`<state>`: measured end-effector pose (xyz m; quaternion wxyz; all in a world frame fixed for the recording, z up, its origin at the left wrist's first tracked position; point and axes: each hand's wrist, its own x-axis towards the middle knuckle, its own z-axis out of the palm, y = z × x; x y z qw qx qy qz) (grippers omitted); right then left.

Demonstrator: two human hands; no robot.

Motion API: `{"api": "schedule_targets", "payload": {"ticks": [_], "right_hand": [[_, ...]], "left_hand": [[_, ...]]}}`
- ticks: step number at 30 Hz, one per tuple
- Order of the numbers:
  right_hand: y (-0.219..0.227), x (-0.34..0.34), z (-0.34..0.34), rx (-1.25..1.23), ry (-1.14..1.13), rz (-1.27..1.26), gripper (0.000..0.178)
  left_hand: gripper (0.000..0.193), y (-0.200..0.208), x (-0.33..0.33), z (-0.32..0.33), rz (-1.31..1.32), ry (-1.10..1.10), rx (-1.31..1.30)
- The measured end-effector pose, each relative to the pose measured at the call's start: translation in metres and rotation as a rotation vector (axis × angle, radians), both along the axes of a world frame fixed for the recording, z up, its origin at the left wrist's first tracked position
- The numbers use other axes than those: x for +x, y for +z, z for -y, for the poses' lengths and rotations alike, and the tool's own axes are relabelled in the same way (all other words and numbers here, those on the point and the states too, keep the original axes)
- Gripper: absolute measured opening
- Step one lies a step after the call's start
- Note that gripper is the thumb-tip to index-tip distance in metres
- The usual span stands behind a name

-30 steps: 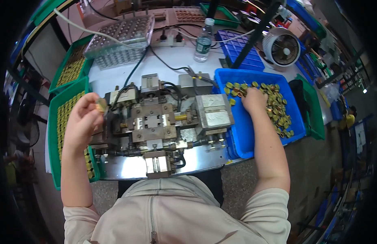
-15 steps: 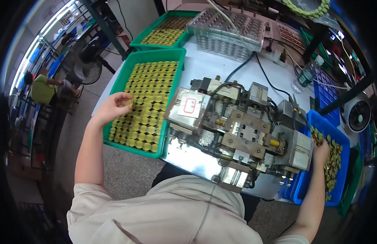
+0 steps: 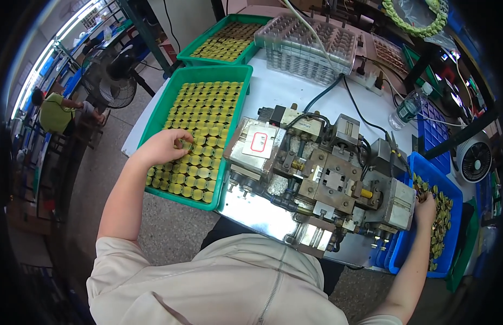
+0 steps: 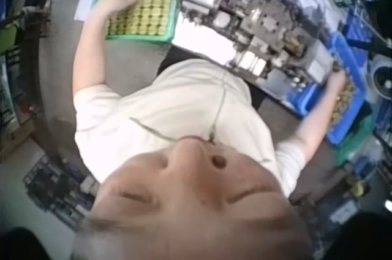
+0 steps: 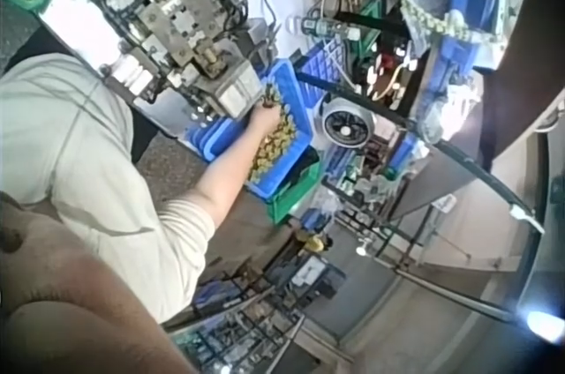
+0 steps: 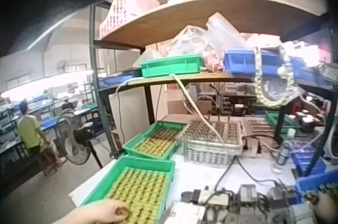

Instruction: Assembling small metal components using a manual press machine on a factory workbench.

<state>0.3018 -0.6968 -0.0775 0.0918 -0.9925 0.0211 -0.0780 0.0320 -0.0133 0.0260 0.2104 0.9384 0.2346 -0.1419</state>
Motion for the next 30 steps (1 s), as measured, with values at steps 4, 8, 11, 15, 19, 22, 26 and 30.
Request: {"api": "schedule_targets", "payload": {"ticks": [4, 8, 11, 15, 19, 22, 26, 30], "right_hand": [[0.015, -0.014, -0.025, 0.009, -0.063, -0.035, 0.018], [0.006, -0.009, -0.013, -0.016, -0.064, -0.037, 0.016], [0.002, -0.007, -0.008, 0.001, -0.046, -0.027, 0.017], [0.001, -0.006, -0.005, 0.017, -0.026, -0.036, 0.022], [0.006, -0.007, -0.01, 0.012, -0.021, -0.089, 0.029], [0.01, -0.012, -0.02, -0.003, -0.038, -0.119, 0.032], [0.003, -0.007, -0.012, 0.03, -0.014, -0.115, 0.033], [-0.016, 0.004, 0.007, 0.093, 0.029, -0.098, 0.033]], "left_hand": [[0.031, -0.001, 0.001, 0.002, -0.023, -0.002, 0.019], [0.029, -0.005, 0.002, 0.001, 0.004, -0.032, 0.025], [0.028, -0.007, 0.002, -0.001, 0.028, 0.012, -0.027], [0.026, -0.012, 0.0, -0.006, 0.061, 0.062, -0.082], [0.024, -0.021, 0.0, -0.012, 0.088, 0.074, -0.09], [0.023, -0.028, 0.0, -0.017, 0.114, 0.083, -0.118], [0.022, -0.03, 0.001, -0.018, 0.12, 0.084, -0.12], [0.022, -0.028, 0.001, -0.018, 0.116, 0.079, -0.111]]}}
